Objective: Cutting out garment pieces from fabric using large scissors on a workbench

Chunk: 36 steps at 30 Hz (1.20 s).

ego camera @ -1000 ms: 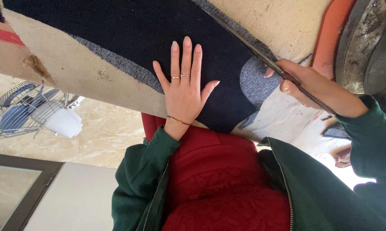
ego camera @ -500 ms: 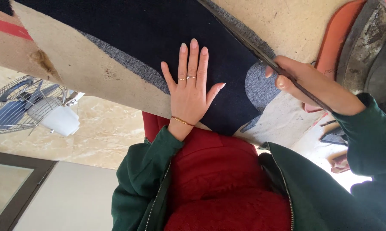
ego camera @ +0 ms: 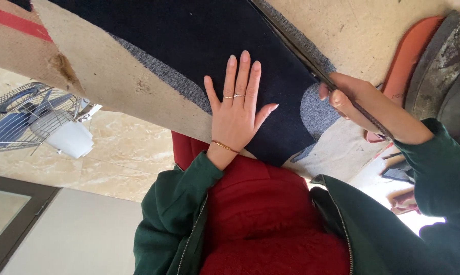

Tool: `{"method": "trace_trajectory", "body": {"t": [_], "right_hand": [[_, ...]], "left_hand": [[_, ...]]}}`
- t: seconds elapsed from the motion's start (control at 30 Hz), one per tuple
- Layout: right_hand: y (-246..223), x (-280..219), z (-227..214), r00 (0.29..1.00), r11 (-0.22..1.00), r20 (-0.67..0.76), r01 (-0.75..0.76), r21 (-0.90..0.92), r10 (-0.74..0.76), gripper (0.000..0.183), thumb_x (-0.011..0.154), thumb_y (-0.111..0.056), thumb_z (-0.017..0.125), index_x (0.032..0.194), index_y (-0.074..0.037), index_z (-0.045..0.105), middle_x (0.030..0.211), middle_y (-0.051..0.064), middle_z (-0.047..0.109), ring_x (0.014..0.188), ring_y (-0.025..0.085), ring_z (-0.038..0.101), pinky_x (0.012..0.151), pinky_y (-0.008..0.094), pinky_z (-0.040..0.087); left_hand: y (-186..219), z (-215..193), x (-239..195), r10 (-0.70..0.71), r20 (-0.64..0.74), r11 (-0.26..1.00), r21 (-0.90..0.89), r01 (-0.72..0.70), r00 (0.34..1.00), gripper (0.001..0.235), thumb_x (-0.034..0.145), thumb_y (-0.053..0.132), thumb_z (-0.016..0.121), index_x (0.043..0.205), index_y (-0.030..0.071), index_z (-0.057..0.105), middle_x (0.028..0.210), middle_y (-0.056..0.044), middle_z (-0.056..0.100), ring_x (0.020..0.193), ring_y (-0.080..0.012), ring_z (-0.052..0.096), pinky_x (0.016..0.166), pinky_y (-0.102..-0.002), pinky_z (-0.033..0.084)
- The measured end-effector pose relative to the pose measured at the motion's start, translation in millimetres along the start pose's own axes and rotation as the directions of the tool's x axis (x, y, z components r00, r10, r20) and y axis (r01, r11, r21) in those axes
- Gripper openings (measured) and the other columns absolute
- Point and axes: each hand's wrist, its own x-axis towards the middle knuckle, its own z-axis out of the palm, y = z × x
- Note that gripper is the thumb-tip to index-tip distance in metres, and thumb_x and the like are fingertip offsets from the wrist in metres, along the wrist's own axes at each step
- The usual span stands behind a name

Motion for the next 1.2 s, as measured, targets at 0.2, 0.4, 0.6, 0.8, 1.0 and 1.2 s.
{"method": "trace_trajectory", "body": {"t": [0.2,0.4,0.6,0.8,1.0,1.2], "right_hand": [[-3.7,18.3,-7.5,0.998,0.989,-0.011,0.067,-0.128,-0.069,0.066,0.090,-0.071,0.031,0.102,-0.010,0.055,0.081,0.000,0.044,0.070,0.012,0.041,0.060,0.028,0.034],[-15.2,21.0,-7.1,0.999,0.988,-0.031,0.005,-0.157,-0.010,0.066,0.085,-0.076,0.031,0.091,-0.011,0.047,0.077,-0.001,0.036,0.067,0.012,0.035,0.057,0.031,0.029],[-12.3,22.2,-4.6,0.997,0.992,-0.063,0.038,-0.120,-0.046,0.059,0.095,-0.070,0.033,0.082,-0.013,0.041,0.073,-0.004,0.034,0.065,0.010,0.033,0.055,0.029,0.025],[-15.9,29.7,-9.8,1.000,0.983,-0.027,-0.008,-0.183,0.003,0.063,0.088,-0.073,0.032,0.090,-0.012,0.049,0.074,-0.001,0.040,0.064,0.012,0.039,0.055,0.031,0.030],[-28.3,37.8,-7.3,0.999,0.983,-0.034,-0.019,-0.184,0.013,0.063,0.087,-0.074,0.031,0.088,-0.013,0.047,0.076,-0.002,0.041,0.065,0.011,0.040,0.056,0.030,0.031],[-24.2,37.6,-3.9,0.998,0.990,-0.070,-0.017,-0.142,0.007,0.057,0.093,-0.068,0.036,0.080,-0.013,0.046,0.069,-0.002,0.039,0.061,0.010,0.036,0.053,0.030,0.026]], "left_hand": [[1.0,1.5,0.1,-0.006,-0.009,1.000,-0.018,0.006,1.000,0.081,0.112,0.074,0.038,0.163,0.012,0.031,0.167,-0.011,0.031,0.156,-0.0307,0.029,0.122,-0.066,0.019],[0.4,2.5,-0.5,-0.002,-0.015,0.999,-0.032,0.001,1.000,0.081,0.112,0.074,0.040,0.163,0.012,0.031,0.168,-0.012,0.032,0.156,-0.0309,0.028,0.122,-0.065,0.017],[0.2,2.8,-0.6,0.003,-0.003,1.000,-0.020,-0.003,1.000,0.081,0.112,0.075,0.041,0.163,0.013,0.031,0.168,-0.010,0.031,0.156,-0.0303,0.027,0.122,-0.066,0.020],[1.0,4.1,-0.6,-0.005,-0.007,0.999,-0.041,0.005,1.000,0.082,0.110,0.075,0.039,0.163,0.013,0.030,0.168,-0.011,0.032,0.156,-0.0300,0.027,0.123,-0.065,0.018],[0.8,6.3,-1.8,0.000,-0.017,0.999,-0.039,0.000,1.000,0.083,0.110,0.075,0.040,0.163,0.012,0.030,0.168,-0.011,0.033,0.156,-0.0305,0.027,0.123,-0.065,0.018],[1.1,6.5,-1.3,-0.006,-0.037,0.999,-0.050,0.004,0.999,0.080,0.110,0.072,0.035,0.163,0.013,0.030,0.168,-0.010,0.032,0.157,-0.0293,0.029,0.123,-0.064,0.019]]}}
